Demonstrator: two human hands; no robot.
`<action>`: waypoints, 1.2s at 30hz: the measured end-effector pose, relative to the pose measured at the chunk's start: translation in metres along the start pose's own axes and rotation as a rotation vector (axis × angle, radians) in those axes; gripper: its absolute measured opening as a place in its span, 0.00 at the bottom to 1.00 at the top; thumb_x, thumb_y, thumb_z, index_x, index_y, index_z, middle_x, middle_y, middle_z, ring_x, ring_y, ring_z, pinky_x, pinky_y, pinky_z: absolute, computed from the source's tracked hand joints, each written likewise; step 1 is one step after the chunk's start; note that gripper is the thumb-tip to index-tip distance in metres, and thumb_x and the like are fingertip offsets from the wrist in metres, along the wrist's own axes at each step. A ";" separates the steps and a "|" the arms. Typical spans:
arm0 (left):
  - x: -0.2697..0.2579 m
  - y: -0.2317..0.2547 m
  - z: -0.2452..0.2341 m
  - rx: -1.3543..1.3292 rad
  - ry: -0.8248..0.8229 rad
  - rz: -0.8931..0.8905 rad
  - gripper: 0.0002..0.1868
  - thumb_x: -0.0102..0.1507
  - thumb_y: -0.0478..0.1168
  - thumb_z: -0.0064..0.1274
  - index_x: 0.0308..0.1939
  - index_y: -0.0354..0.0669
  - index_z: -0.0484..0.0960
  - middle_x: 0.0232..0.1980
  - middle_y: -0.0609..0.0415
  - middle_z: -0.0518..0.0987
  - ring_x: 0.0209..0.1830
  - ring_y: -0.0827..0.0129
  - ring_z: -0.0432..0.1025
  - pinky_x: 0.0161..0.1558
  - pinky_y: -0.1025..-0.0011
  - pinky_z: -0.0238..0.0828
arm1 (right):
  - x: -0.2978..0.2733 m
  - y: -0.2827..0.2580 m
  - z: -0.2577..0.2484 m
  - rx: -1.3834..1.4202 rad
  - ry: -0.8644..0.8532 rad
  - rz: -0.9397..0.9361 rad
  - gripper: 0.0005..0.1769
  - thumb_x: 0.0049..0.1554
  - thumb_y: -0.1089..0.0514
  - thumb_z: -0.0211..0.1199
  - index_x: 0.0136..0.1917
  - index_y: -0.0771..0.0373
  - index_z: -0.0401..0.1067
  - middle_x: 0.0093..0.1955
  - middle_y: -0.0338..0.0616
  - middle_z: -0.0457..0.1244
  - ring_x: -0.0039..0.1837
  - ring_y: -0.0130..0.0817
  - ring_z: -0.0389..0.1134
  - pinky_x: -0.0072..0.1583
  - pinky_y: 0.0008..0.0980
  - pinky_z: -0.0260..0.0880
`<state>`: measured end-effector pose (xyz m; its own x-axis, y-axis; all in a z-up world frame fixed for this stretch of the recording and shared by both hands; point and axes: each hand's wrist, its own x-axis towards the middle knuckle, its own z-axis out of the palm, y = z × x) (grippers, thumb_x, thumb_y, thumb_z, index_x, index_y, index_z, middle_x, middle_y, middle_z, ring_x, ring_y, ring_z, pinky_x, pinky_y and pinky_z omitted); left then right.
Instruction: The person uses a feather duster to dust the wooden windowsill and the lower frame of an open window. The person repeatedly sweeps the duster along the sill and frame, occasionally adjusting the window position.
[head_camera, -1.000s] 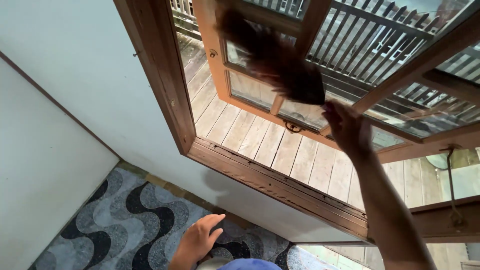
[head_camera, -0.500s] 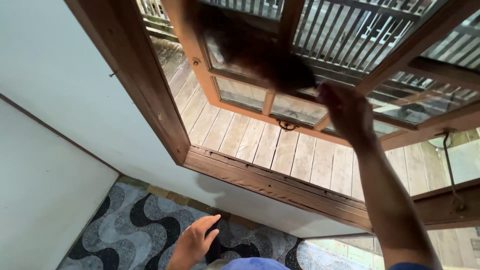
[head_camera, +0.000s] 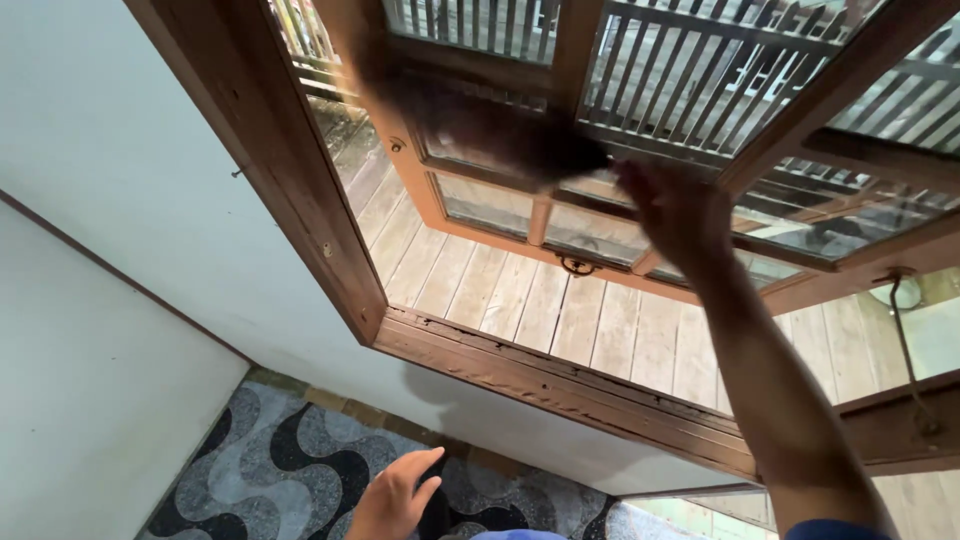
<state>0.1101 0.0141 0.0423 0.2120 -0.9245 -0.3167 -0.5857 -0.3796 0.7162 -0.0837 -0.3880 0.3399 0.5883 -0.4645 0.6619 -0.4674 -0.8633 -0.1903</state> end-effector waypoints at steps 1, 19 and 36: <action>-0.001 0.003 0.001 0.004 -0.003 -0.006 0.26 0.69 0.44 0.50 0.72 0.54 0.70 0.71 0.58 0.74 0.72 0.65 0.68 0.66 0.61 0.69 | 0.006 0.000 -0.005 0.006 -0.002 0.005 0.19 0.72 0.44 0.51 0.62 0.51 0.80 0.48 0.36 0.74 0.43 0.33 0.74 0.39 0.36 0.70; -0.020 0.007 0.015 0.073 0.216 0.090 0.24 0.65 0.43 0.54 0.66 0.50 0.77 0.64 0.56 0.81 0.64 0.63 0.75 0.60 0.63 0.72 | -0.063 0.063 0.041 0.190 0.221 0.029 0.12 0.71 0.62 0.58 0.65 0.68 0.73 0.55 0.57 0.66 0.48 0.47 0.71 0.49 0.41 0.71; 0.009 -0.002 0.010 0.079 0.003 0.028 0.26 0.66 0.45 0.53 0.69 0.55 0.74 0.69 0.62 0.77 0.70 0.70 0.71 0.66 0.65 0.70 | -0.106 0.090 0.103 0.906 0.657 0.670 0.18 0.69 0.41 0.42 0.48 0.55 0.56 0.36 0.41 0.61 0.34 0.30 0.66 0.32 0.27 0.67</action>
<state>0.1052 0.0073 0.0313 0.1970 -0.9348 -0.2957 -0.6514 -0.3502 0.6731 -0.1200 -0.4366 0.1776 -0.1351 -0.8936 0.4279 0.2178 -0.4481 -0.8670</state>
